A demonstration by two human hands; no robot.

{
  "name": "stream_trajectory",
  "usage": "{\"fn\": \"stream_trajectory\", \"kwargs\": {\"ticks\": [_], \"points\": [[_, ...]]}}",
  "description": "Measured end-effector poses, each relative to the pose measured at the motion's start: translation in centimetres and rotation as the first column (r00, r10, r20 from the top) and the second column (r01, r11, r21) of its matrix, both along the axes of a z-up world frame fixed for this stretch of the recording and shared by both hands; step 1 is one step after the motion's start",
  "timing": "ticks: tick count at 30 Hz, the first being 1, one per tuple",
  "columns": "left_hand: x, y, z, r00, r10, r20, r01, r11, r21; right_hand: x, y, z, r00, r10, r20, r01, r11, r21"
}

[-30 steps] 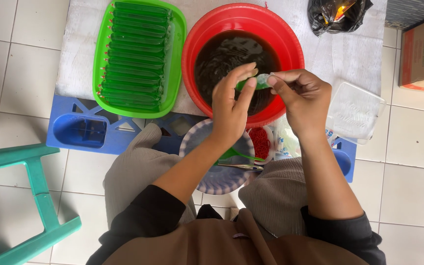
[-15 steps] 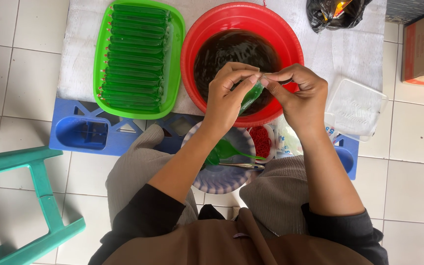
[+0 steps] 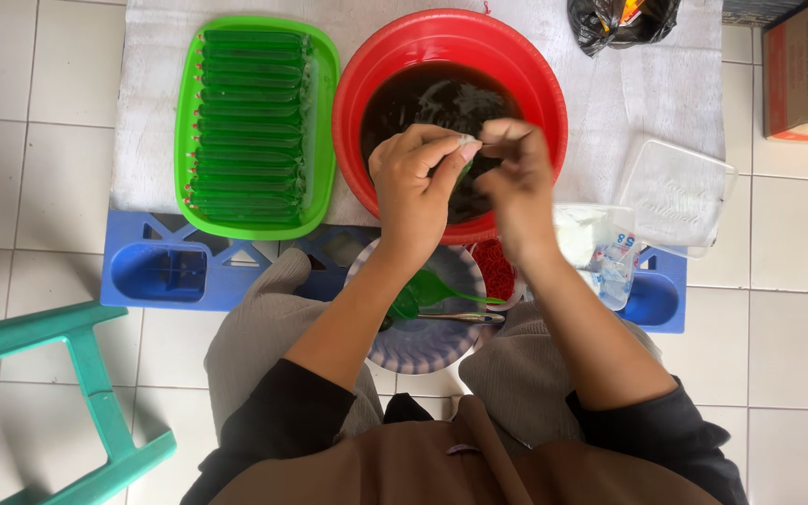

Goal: The person fills a plastic tube with liquid from a red bucket using a ladle and a funnel, then ties the end with a rubber band and places it on a green tray.

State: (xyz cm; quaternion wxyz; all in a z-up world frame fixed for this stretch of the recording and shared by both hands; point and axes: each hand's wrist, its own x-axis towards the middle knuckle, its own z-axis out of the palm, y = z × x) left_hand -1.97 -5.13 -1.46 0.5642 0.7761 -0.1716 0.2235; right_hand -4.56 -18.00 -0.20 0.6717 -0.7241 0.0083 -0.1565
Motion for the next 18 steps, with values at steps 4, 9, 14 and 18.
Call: {"fn": "stream_trajectory", "kwargs": {"ticks": [4, 9, 14, 18], "points": [[0.6, 0.0, 0.2, 0.991, -0.069, -0.114, 0.048, 0.983, -0.177, -0.2, 0.9, -4.3, 0.989, 0.144, -0.013, -0.145, 0.986, -0.082], [1.2, 2.3, 2.2, 0.952, -0.146, -0.270, 0.053, 0.944, -0.325, -0.7, 1.7, -5.3, 0.971, 0.197, -0.134, -0.168, 0.965, 0.201], [1.2, 3.6, 3.8, 0.873, -0.284, -0.397, 0.075, 0.882, -0.466, -2.1, 2.8, -3.3, 0.902, 0.405, -0.147, -0.252, 0.772, 0.584], [1.2, 3.7, 4.1, 0.818, -0.371, -0.440, 0.073, 0.825, -0.560, -2.3, 2.9, -3.4, 0.896, 0.395, -0.205, -0.190, 0.756, 0.626]]}}
